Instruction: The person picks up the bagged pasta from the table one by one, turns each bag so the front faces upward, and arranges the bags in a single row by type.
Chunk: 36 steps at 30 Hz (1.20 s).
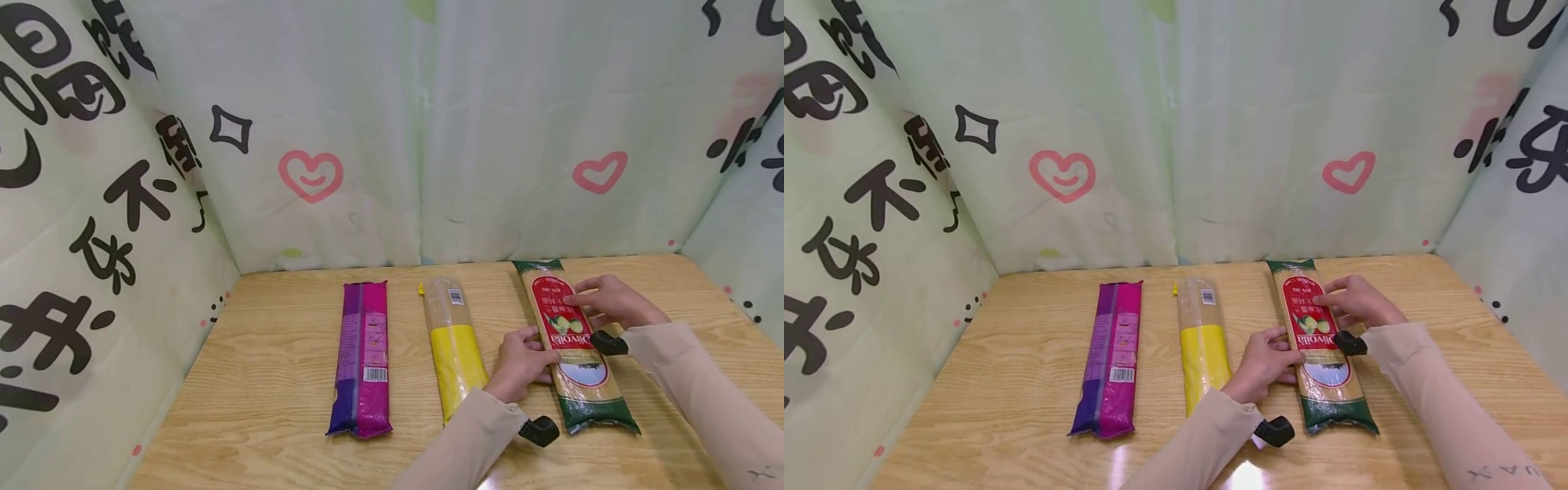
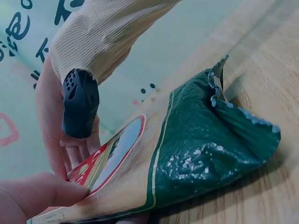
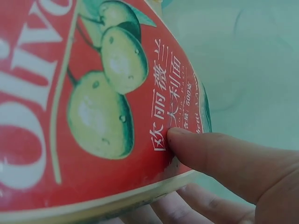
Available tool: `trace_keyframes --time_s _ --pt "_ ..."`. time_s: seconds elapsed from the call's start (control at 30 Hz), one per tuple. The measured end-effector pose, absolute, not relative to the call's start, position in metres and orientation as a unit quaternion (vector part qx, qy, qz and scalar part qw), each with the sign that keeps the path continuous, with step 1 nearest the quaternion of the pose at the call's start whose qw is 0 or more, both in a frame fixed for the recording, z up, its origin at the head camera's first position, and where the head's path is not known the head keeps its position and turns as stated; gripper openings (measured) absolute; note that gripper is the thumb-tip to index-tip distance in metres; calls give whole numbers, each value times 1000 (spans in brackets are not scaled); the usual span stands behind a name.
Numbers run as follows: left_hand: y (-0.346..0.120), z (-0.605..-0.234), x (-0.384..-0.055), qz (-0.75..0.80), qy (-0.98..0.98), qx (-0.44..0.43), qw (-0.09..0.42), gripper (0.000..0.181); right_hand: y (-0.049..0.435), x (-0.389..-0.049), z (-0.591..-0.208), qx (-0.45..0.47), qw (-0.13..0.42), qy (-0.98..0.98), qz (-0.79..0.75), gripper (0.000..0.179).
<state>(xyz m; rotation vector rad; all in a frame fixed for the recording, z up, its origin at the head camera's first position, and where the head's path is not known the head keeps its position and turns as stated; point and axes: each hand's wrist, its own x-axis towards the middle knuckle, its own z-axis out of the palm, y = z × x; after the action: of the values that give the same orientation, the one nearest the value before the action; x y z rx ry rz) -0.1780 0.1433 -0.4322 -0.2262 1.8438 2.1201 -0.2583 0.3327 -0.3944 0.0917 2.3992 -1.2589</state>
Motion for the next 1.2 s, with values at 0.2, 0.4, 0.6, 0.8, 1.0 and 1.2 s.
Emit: trace_keyframes --time_s 0.2,0.4,0.6,0.8,1.0,1.2 --pt "141 -431 -178 732 659 -71 158 41 328 -257 -394 29 207 874 -438 69" --pt "138 -428 -179 684 716 -35 132 43 327 -257 -389 22 203 888 -411 63" --pt "136 -426 -180 624 776 -25 91 40 328 -257 -385 3 188 899 -397 59" --pt "135 -421 -182 589 806 -15 63 42 328 -254 -382 -17 155 915 -371 60" --pt "130 -417 -184 596 800 -12 72 38 323 -251 -380 -26 127 920 -369 63" --pt "122 -415 -186 607 792 0 64 34 316 -247 -377 -37 110 921 -371 60"
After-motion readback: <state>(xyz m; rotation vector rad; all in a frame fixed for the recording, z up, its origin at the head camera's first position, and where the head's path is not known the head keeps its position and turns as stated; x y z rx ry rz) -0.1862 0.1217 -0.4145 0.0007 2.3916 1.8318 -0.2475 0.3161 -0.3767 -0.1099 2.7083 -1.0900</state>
